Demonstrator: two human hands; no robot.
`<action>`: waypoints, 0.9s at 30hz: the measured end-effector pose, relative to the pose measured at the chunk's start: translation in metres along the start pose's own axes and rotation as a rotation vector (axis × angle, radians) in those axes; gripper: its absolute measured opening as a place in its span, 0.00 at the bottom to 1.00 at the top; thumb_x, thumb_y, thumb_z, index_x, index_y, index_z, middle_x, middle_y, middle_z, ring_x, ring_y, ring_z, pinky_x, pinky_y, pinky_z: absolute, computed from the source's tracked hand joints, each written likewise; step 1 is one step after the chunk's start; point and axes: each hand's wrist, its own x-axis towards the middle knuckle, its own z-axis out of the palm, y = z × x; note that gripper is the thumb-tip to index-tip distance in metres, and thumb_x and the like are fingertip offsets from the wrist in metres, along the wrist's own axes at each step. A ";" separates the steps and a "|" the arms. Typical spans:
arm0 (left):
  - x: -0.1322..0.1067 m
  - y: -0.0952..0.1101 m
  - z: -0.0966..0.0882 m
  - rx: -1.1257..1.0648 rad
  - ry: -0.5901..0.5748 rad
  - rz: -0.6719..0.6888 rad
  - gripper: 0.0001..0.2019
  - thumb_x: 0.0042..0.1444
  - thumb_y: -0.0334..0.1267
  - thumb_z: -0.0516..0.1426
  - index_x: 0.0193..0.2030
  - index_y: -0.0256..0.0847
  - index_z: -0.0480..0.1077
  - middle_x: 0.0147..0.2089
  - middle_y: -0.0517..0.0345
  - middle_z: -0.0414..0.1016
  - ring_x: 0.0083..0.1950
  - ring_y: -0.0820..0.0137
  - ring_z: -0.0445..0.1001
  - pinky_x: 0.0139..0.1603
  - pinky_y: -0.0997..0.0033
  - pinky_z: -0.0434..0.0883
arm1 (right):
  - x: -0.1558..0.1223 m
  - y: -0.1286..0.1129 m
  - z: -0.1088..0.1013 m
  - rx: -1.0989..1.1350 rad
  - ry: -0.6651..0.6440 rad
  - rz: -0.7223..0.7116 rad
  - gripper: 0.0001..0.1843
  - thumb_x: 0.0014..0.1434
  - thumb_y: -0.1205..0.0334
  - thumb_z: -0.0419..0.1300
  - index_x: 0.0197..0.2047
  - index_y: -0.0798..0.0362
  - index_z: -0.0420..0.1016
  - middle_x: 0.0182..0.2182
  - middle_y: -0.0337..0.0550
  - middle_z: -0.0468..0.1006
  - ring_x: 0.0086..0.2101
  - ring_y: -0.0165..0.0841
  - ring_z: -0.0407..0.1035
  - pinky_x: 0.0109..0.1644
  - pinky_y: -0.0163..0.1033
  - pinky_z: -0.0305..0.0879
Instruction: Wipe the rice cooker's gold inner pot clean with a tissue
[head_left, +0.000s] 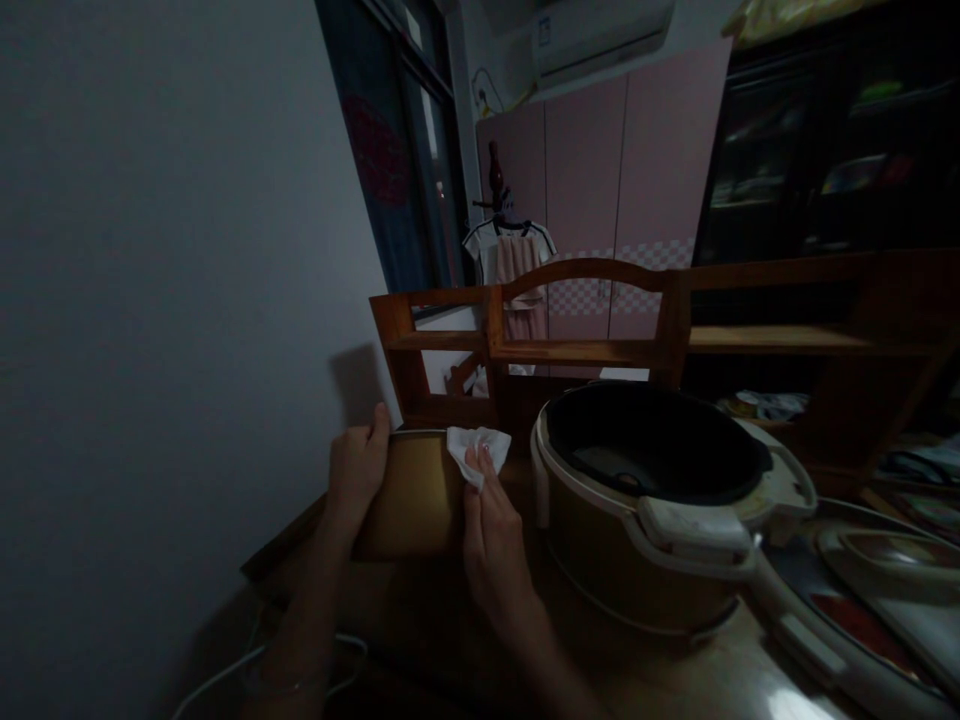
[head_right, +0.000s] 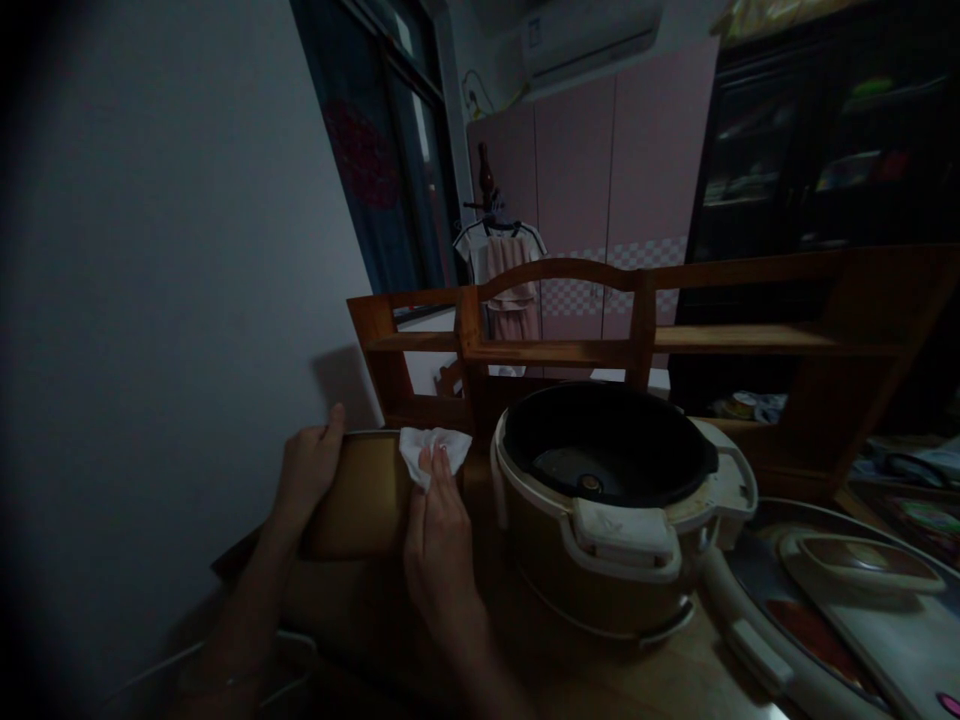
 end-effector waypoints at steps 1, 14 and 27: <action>0.000 0.000 0.000 0.008 -0.001 -0.002 0.35 0.67 0.60 0.40 0.22 0.40 0.73 0.29 0.35 0.79 0.34 0.56 0.76 0.36 0.63 0.63 | -0.001 0.000 -0.001 -0.001 0.000 0.003 0.27 0.77 0.61 0.43 0.75 0.54 0.55 0.73 0.46 0.54 0.73 0.37 0.46 0.77 0.53 0.48; 0.007 -0.007 0.004 0.039 -0.006 -0.011 0.35 0.66 0.61 0.39 0.21 0.41 0.73 0.32 0.31 0.80 0.38 0.52 0.78 0.38 0.61 0.64 | -0.037 -0.005 -0.012 -0.051 -0.074 -0.007 0.26 0.75 0.64 0.44 0.74 0.55 0.60 0.73 0.49 0.56 0.72 0.39 0.48 0.76 0.53 0.51; 0.009 -0.007 0.004 0.037 0.003 -0.015 0.34 0.66 0.60 0.41 0.21 0.42 0.72 0.31 0.33 0.80 0.37 0.51 0.78 0.37 0.61 0.64 | -0.069 0.004 -0.014 -0.195 -0.088 -0.169 0.33 0.71 0.72 0.47 0.77 0.51 0.50 0.73 0.51 0.54 0.72 0.42 0.49 0.72 0.57 0.60</action>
